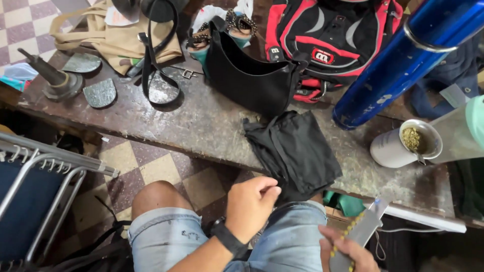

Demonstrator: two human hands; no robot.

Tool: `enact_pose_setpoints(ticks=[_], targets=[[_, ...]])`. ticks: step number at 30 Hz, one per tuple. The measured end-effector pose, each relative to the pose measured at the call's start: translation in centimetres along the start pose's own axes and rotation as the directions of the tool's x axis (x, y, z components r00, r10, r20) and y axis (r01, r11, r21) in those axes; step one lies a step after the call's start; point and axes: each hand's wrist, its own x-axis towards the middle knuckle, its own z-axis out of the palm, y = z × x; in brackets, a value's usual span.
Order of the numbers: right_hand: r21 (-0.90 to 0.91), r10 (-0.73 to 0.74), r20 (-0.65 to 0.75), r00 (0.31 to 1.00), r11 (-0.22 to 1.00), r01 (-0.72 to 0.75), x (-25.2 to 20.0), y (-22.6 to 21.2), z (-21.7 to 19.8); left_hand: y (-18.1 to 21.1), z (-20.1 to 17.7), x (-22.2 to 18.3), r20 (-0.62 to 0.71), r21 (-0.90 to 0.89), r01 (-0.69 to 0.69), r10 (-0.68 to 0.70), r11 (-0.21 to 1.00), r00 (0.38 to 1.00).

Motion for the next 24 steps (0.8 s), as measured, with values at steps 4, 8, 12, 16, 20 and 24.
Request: enact_pose_setpoints(ticks=[4, 8, 12, 16, 20, 24], targets=[[0.284, 0.543, 0.111, 0.832, 0.785, -0.550, -1.4, 0.9, -1.1, -0.1, 2.5, -0.1, -0.023, 0.108, 0.023, -0.021, 0.994, 1.000], [0.435, 0.839, 0.360, 0.408, 0.236, -0.869, -2.6, 1.8, -2.2, -1.2, 4.7, 0.1, -0.085, 0.170, 0.016, -0.001, 0.985, 0.996], [-0.105, -0.017, 0.046, 0.999, 0.994, 0.022, -0.8, 0.5, 0.0, -1.7, 5.3, 0.2, -0.107, 0.139, -0.025, 0.040, 0.990, 0.993], [0.042, -0.136, 0.170, 0.976, 0.990, 0.131, 3.6, 2.1, 1.2, -1.5, 4.6, -0.1, -0.171, 0.027, -0.082, 0.086, 0.996, 0.981], [-0.018, 0.067, 0.344, 0.937, 0.998, -0.065, 7.4, 2.6, 4.1, -0.9, 3.1, -0.2, -0.110, -0.019, -0.030, 0.027, 0.999, 0.994], [0.067, -0.056, 0.464, 0.884, 0.997, 0.028, 9.8, 4.5, 8.0, -1.3, 2.8, -0.6, -0.157, -0.017, -0.052, 0.048, 0.999, 0.986]])
